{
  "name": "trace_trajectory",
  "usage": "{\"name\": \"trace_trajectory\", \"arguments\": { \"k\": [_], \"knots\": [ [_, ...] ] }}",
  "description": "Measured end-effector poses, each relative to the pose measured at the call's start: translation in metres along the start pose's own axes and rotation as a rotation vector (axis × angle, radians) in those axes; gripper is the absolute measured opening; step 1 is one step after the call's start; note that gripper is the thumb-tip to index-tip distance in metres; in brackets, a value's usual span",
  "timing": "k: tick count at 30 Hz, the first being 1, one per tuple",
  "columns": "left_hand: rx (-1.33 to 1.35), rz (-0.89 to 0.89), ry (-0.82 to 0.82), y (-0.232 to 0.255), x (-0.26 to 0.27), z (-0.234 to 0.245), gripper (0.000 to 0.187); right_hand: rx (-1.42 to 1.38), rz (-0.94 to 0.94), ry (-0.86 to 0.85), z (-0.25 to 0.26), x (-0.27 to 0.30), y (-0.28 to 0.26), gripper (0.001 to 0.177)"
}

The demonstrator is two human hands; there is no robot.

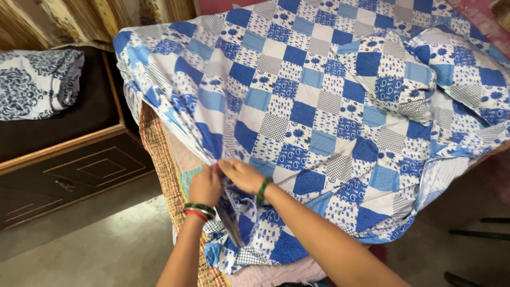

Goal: The person puts a blue patterned pillowcase onto a striped pillow and then smoothes a sheet across a bed before placing a fabric bundle on a wooden cabinet.

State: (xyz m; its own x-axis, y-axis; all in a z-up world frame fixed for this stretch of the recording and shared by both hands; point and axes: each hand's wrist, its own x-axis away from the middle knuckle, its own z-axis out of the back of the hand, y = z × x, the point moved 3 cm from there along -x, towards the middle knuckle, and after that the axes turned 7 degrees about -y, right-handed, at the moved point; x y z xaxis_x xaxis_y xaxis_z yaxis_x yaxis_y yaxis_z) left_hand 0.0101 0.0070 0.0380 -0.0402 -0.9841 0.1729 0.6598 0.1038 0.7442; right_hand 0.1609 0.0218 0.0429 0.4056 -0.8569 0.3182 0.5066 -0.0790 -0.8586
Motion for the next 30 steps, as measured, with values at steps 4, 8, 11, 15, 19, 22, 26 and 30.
{"name": "trace_trajectory", "arguments": {
  "k": [4, 8, 11, 15, 19, 22, 26, 30],
  "knots": [
    [-0.156, -0.068, -0.165, 0.029, 0.039, -0.007, 0.042, 0.097, -0.236, 0.055, 0.012, -0.051, -0.006, 0.068],
    [-0.198, -0.136, -0.246, 0.032, 0.061, -0.01, 0.041, 0.297, -0.044, 0.129, 0.005, -0.078, 0.033, 0.05],
    [-0.134, -0.094, -0.289, 0.014, 0.058, -0.013, 0.045, 0.426, 0.052, 0.148, -0.01, -0.075, 0.065, 0.049],
    [-0.068, 0.076, -0.356, -0.026, 0.014, -0.015, 0.065, 0.333, -0.028, 0.101, -0.008, -0.053, 0.069, 0.044],
    [0.531, 0.283, -0.675, -0.062, -0.051, -0.013, 0.077, 0.097, -0.086, 0.05, -0.009, -0.019, 0.055, 0.034],
    [0.604, 0.316, -0.485, -0.081, -0.103, -0.01, 0.076, 0.225, 0.02, 0.076, -0.022, 0.006, 0.048, 0.046],
    [0.016, 0.095, -0.163, -0.095, -0.16, -0.048, 0.062, 0.212, 0.03, 0.067, -0.031, 0.029, 0.055, 0.048],
    [0.048, 0.006, 0.1, -0.084, -0.126, -0.074, 0.049, 0.24, -0.058, 0.087, -0.027, 0.037, 0.077, 0.049]
  ]
}}
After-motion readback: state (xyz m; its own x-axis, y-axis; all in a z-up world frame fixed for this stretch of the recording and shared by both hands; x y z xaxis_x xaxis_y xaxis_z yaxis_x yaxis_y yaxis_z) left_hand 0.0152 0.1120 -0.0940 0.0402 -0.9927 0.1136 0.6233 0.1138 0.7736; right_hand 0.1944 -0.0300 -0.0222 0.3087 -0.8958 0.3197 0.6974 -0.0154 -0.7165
